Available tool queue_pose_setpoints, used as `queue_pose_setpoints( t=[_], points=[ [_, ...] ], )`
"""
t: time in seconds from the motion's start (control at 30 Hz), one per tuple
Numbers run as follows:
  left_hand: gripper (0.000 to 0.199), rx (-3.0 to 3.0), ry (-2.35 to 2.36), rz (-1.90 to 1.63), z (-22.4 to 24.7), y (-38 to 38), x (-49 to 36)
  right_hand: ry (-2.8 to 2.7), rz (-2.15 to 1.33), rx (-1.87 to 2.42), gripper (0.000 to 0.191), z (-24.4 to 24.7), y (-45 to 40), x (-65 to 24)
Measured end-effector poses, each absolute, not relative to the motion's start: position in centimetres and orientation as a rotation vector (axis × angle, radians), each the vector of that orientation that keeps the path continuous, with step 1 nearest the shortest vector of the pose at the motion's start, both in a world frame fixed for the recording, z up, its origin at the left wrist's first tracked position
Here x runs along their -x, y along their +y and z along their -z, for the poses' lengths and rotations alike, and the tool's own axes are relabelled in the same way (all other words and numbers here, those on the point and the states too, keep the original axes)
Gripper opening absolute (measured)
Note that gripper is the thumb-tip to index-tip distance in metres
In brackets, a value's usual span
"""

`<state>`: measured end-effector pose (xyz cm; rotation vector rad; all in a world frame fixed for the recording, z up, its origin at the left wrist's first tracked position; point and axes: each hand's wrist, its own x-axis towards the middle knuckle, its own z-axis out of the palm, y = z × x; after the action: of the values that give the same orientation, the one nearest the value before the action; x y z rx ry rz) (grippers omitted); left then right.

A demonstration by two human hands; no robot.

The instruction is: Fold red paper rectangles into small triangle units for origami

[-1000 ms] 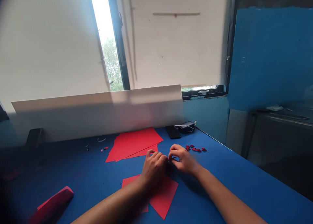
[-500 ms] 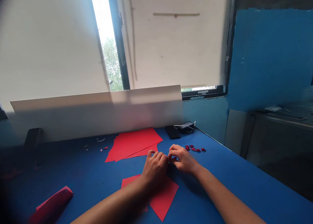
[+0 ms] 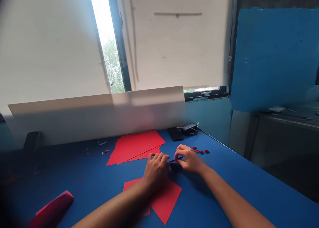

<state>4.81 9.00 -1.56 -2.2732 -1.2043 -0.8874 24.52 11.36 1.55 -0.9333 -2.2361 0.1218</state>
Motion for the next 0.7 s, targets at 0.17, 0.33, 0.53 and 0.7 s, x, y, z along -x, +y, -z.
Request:
queue_pose_setpoints(
  t=[0.17, 0.33, 0.53, 0.7],
  points=[
    [0.009, 2.297, -1.158, 0.865, 1.3, 8.8, -4.8, -2.238, -0.239, 0.869, 0.016, -1.2, 10.6, -22.6],
    [0.009, 2.319, -1.109, 0.859, 1.2, 8.7, -4.8, -2.246, -0.233, 0.868, 0.014, -1.4, 10.6, -22.7],
    [0.011, 2.303, -1.116, 0.87, 1.1, 8.7, -4.7, -2.215, -0.192, 0.907, 0.014, -1.8, 11.2, -24.1],
    [0.011, 2.275, -1.158, 0.908, 1.1, 8.7, -4.7, -2.088, -0.13, 1.081, 0.013, -1.9, 12.1, -26.2]
  ],
)
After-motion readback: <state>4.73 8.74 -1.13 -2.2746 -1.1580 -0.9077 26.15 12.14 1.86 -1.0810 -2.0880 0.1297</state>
